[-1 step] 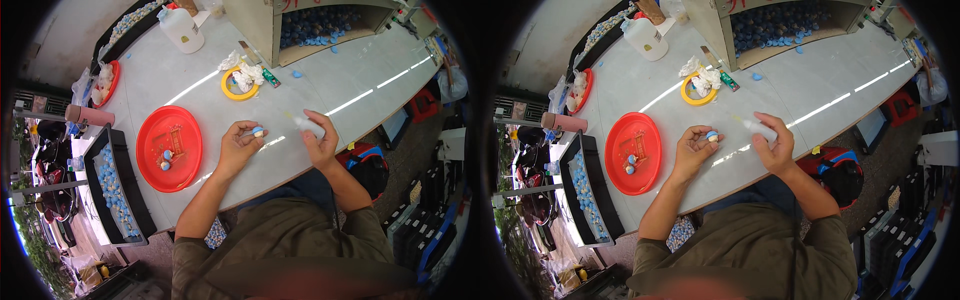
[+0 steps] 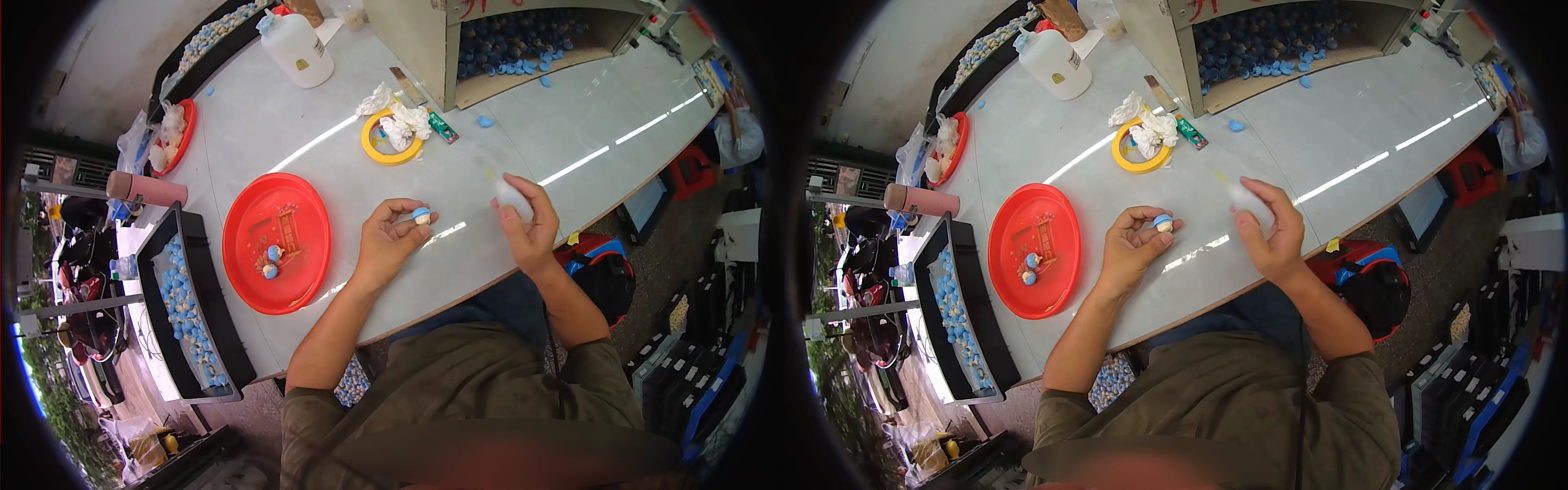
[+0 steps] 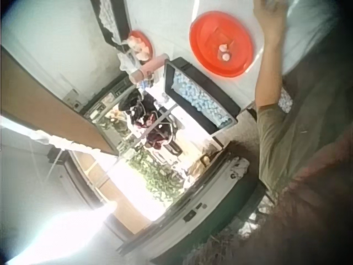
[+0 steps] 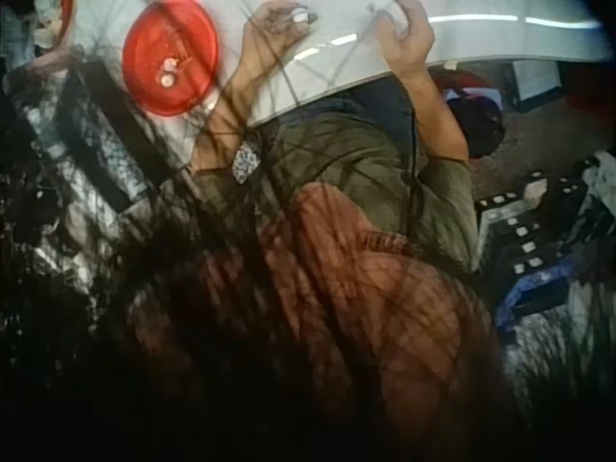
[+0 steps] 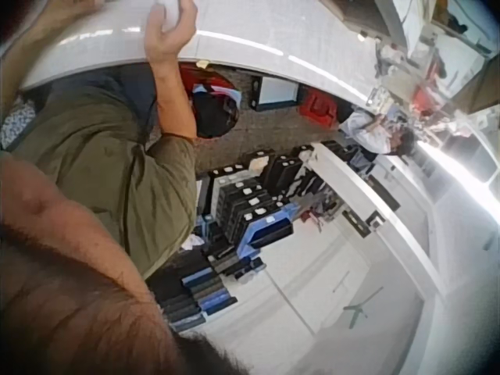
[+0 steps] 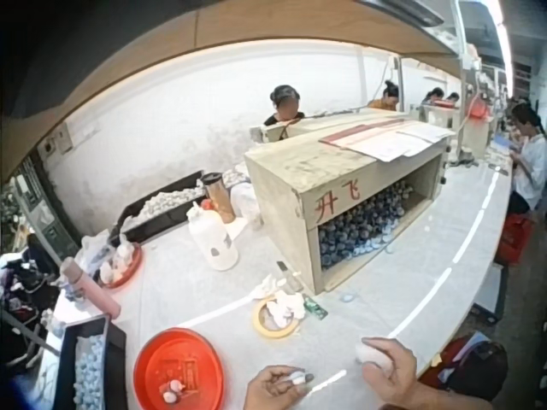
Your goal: The person applies glue from a glue bottle to small plastic components and assembles them by hand.
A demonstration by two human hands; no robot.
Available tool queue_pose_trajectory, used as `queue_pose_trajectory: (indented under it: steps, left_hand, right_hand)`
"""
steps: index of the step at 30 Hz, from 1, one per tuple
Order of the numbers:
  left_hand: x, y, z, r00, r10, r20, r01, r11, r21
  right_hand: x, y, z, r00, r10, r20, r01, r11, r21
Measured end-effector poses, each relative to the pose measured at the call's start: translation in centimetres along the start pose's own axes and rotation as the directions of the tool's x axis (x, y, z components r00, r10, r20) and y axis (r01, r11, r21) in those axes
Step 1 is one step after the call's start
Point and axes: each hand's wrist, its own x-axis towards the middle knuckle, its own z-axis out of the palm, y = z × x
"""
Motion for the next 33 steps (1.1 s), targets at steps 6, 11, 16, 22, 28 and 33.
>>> queue_pose_trajectory:
  steps: [6,11,16,22,28,33]
  left_hand:
    - [-0.2,-0.2,0.2,0.986,0.158,0.052,-0.162,0.983,0.089]
    - [-0.3,-0.2,0.7,0.984,0.163,0.066,-0.169,0.981,0.100]
    - [-0.2,-0.5,0.5,0.989,0.140,0.049,-0.145,0.984,0.103]
    - [-0.3,0.5,0.2,0.995,-0.001,-0.099,-0.001,1.000,-0.018]
    - [0.1,0.0,0.1,0.993,-0.049,-0.109,0.042,0.997,-0.062]
    - [0.1,-0.1,-0.2,0.991,0.017,-0.135,-0.025,0.998,-0.058]
  right_hand:
    - [4.5,2.5,-8.1,0.991,0.014,-0.133,-0.052,0.957,-0.286]
    - [7.5,5.5,-14.5,0.945,-0.061,-0.320,-0.156,0.777,-0.610]
    - [7.6,6.5,-16.1,0.928,0.005,-0.372,-0.268,0.702,-0.660]
    - [4.9,2.0,-10.5,0.824,-0.445,-0.349,-0.019,0.595,-0.803]
    - [8.7,2.5,-3.1,0.926,-0.236,0.294,0.377,0.602,-0.704]
    - [11.9,6.3,-0.4,0.935,-0.098,0.342,0.344,0.496,-0.797]
